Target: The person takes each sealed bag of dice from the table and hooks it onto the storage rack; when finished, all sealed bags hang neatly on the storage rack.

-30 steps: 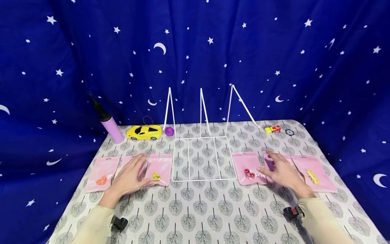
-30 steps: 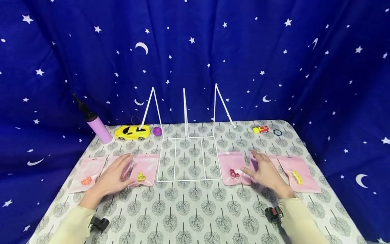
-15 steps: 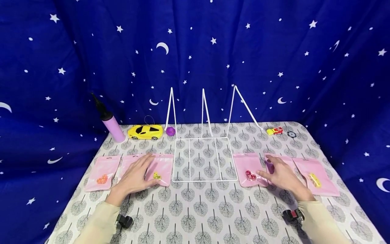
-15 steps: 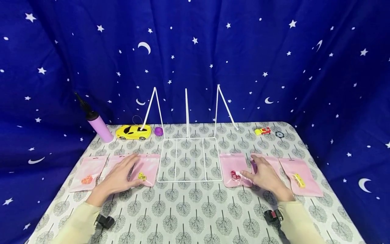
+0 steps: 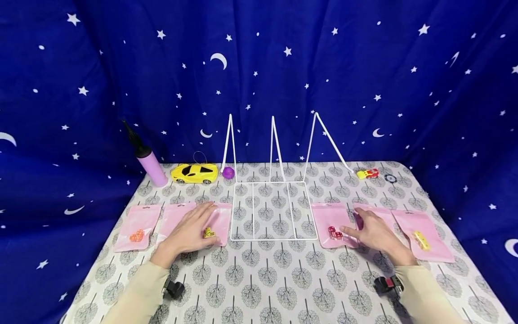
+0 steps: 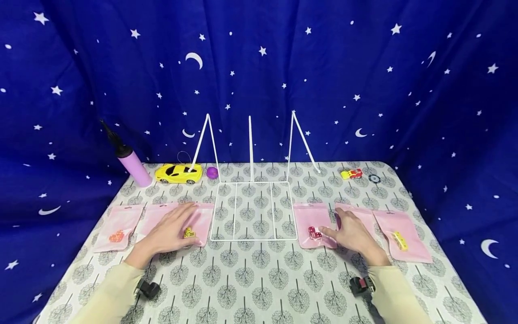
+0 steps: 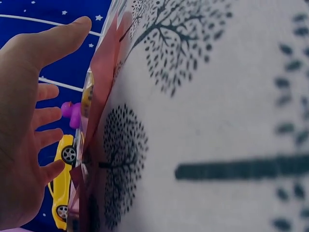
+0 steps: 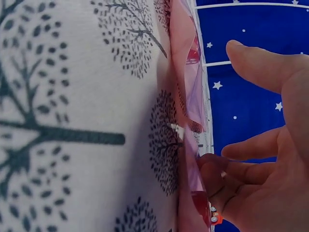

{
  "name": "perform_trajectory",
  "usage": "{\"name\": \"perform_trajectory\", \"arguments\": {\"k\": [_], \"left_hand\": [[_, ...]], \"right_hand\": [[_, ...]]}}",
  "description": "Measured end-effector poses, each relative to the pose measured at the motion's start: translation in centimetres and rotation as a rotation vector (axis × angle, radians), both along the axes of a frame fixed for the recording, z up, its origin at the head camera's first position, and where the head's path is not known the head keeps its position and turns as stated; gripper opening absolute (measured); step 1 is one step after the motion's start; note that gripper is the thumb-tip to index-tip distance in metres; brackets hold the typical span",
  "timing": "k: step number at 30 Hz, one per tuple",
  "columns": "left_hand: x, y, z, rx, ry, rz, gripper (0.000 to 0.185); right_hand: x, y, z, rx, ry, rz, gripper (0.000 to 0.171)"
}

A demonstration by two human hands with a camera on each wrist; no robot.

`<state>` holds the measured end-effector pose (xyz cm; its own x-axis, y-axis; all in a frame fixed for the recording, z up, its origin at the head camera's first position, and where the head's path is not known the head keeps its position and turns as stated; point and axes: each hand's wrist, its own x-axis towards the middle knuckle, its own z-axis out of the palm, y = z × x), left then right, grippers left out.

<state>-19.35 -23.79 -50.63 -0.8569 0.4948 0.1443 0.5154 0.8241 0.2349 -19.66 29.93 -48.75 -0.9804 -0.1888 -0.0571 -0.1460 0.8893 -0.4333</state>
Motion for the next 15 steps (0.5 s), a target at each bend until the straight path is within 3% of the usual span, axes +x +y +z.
{"name": "perform_trajectory", "arguments": {"k": [8, 15], "left_hand": [[-0.4, 1.1, 0.3, -0.029, -0.049, -0.022, 0.103], [-0.4, 1.9, -0.1, -0.051, -0.093, -0.030, 0.102]], "right_hand": [[-0.2, -0.2, 0.3, 0.029, -0.046, 0.000, 0.100], [-0.6, -0.3, 0.2, 0.038, -0.115, -0.012, 0.095]]}}
